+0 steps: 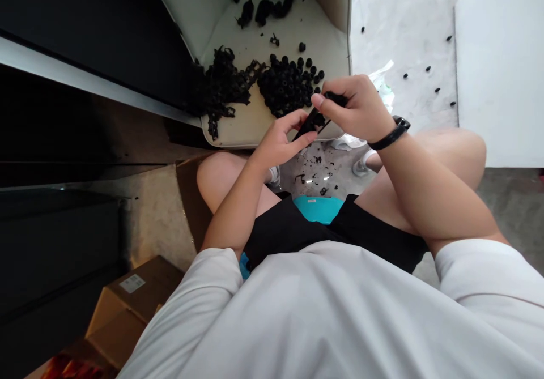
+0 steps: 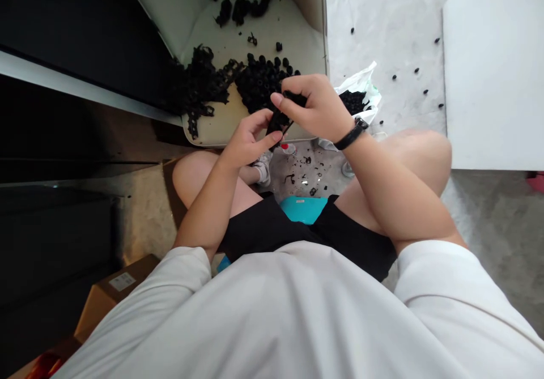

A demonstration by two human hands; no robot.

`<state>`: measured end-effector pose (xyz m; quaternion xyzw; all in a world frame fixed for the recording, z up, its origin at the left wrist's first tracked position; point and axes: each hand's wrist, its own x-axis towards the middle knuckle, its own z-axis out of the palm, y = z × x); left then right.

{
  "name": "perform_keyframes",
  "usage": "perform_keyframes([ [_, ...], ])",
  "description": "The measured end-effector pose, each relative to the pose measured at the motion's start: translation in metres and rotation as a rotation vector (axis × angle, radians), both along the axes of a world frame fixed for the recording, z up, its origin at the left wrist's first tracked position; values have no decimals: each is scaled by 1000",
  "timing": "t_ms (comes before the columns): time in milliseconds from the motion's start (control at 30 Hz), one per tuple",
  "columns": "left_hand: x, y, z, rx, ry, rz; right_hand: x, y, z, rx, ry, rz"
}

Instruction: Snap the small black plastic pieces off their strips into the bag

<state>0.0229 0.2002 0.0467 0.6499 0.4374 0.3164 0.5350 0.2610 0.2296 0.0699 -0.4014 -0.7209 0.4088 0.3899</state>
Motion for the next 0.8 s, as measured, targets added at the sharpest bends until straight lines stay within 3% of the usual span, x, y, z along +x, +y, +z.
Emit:
perform_keyframes([
  [133,-3,10,1,112,-15,-71,-8,1,5,16,17,-7],
  [367,-3,10,0,318,-88,-113,-13,3,1,17,103,131],
  [600,-5,13,-5,316,-114,-76,-18,1,0,78,12,128],
  [800,2,14,-1,262,-79,49,-24,-6,-2,50,19,121],
])
